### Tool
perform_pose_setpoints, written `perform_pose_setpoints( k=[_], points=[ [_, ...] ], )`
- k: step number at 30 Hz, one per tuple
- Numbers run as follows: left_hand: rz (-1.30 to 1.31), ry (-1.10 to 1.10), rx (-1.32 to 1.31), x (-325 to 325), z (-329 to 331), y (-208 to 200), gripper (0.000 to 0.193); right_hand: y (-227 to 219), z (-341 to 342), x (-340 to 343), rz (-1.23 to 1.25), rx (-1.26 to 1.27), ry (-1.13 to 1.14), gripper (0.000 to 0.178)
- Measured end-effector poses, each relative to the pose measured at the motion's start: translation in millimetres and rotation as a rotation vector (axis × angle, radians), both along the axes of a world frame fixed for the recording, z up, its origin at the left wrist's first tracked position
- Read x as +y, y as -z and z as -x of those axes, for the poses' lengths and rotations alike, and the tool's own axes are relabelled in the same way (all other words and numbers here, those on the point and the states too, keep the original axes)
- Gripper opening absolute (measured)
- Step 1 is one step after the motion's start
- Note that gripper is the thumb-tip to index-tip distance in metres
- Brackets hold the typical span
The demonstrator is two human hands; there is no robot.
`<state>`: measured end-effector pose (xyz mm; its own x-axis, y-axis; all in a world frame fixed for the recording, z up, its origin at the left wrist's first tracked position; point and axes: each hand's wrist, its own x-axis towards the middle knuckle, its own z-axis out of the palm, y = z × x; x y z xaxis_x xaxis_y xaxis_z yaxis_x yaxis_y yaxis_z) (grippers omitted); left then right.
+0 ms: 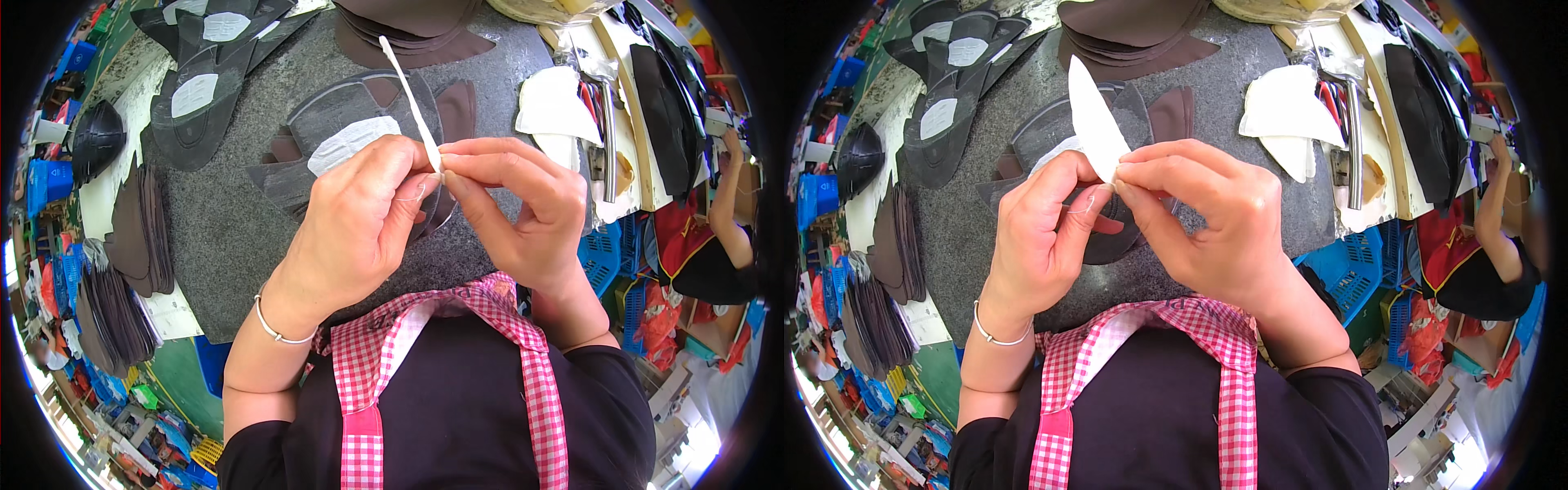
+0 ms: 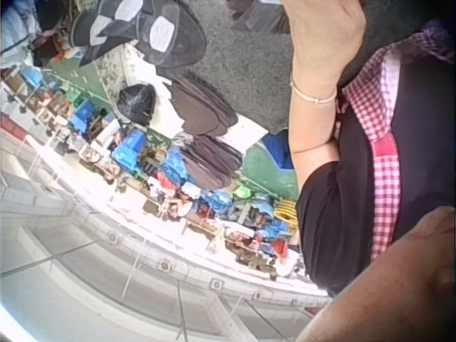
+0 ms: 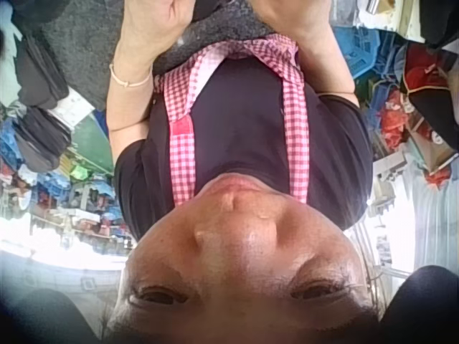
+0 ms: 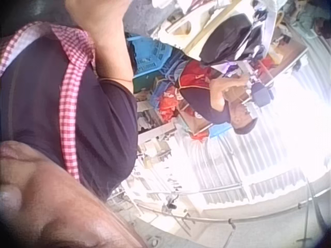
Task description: The person assembles shoe components by peeling protective plastic film from fabric pieces, positioning white reinforcement pads, and pressing the layered components together by hand.
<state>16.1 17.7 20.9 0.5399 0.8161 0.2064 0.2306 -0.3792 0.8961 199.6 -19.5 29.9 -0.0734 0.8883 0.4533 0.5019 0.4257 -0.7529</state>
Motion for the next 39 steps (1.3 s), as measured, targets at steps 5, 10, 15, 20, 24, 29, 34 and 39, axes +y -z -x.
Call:
perform_pose_setpoints(
  k=[5, 10, 15, 20, 24, 29, 34, 39],
  points=[
    [-0.058, -0.090, -0.078, -4.4, -5.5, 2.4, 0.007, 0.3, 4.4, -0.5, -0.121, -0.118, 0.029, 0.015],
    [-0.059, -0.100, -0.086, -4.6, -3.9, 2.5, 0.008, -0.1, 3.6, -1.0, -0.132, -0.100, 0.029, 0.016],
    [-0.046, -0.100, -0.128, -4.5, -2.4, 0.7, 0.011, -4.1, 1.1, -3.8, -0.059, -0.080, 0.003, 0.017],
    [-0.027, -0.049, -0.073, -4.8, -0.6, -2.0, 0.012, -4.7, 1.5, -4.2, -0.005, -0.084, 0.002, 0.019],
    [-0.018, -0.055, -0.071, -5.4, 0.1, -1.8, 0.010, -0.4, 2.0, -2.5, -0.054, -0.069, 0.008, 0.016],
    [-0.028, -0.118, -0.060, -5.8, -0.8, -0.3, 0.008, 0.3, 2.1, -3.2, -0.055, -0.100, 0.006, 0.016],
    [-0.103, -0.140, -0.057, -8.6, -3.6, -2.2, 0.008, 1.2, 2.0, -3.5, -0.055, -0.098, -0.029, 0.018],
    [-0.243, -0.130, -0.045, -3.2, -4.6, 2.4, 0.009, 3.6, 2.0, -4.4, 0.019, -0.041, -0.028, 0.017]
  ],
)
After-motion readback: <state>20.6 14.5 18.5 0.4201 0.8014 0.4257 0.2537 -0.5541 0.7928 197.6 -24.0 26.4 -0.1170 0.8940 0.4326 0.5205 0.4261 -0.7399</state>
